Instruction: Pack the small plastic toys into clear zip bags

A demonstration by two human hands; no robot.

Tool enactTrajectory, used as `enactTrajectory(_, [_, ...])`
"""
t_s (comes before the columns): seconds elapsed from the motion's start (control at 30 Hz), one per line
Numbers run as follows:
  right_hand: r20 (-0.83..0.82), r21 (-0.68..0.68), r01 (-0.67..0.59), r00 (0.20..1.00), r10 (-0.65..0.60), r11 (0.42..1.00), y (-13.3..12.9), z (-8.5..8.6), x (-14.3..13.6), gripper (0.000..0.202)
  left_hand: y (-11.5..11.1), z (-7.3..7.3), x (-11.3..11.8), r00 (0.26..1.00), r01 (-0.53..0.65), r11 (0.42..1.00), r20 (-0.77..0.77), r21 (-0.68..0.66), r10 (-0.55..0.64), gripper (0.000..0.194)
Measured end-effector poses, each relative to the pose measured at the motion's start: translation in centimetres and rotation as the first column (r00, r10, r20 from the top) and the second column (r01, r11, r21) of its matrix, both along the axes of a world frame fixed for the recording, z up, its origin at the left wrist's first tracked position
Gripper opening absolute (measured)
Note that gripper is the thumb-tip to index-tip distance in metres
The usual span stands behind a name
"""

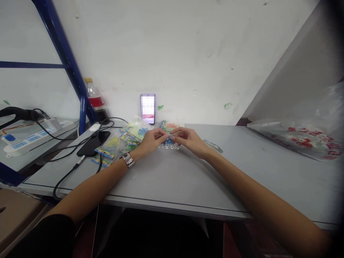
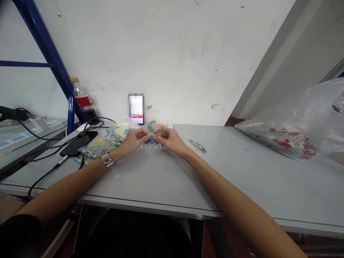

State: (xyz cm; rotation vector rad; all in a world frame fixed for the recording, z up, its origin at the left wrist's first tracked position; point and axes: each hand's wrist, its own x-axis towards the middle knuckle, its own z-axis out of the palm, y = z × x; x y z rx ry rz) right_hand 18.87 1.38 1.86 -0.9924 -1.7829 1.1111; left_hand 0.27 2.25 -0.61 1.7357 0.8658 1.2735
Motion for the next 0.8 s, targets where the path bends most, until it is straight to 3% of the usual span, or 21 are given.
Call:
enactTrajectory(0.17, [0.059,0.012,-0.045,0.997,0.045,0.999,0.38,-0.56,-0.01,0.024,-0.26,0.18,0.05,0.999,0.032,0.999,-0.021,0.020,-0.031,0.026])
enactTrajectory(0.33, [0.040,0.029,-0.018,0.999,0.017,0.999,0.38,-0.35,0.03,0.027,-0.12,0.01,0.14,1.000,-0.011,1.000,-0.009,-0.022,0.011,0.028])
enactTrajectory(0.5, [0.033,0.057,0.037,0.999,-0.039,0.998,0.53,-0.27,0.32,0.031,-0.13,-0.07,0.13,1.000,0.023,0.998,0.021,-0.065,-0.022,0.034])
enactTrajectory(0.8, [0.037,-0.003,0.036,0.999,-0.036,0.999,0.31,-0.05,0.32,0.025,-0.22,0.15,0.11,0.997,-0.061,0.998,0.049,0.001,0.061,0.033])
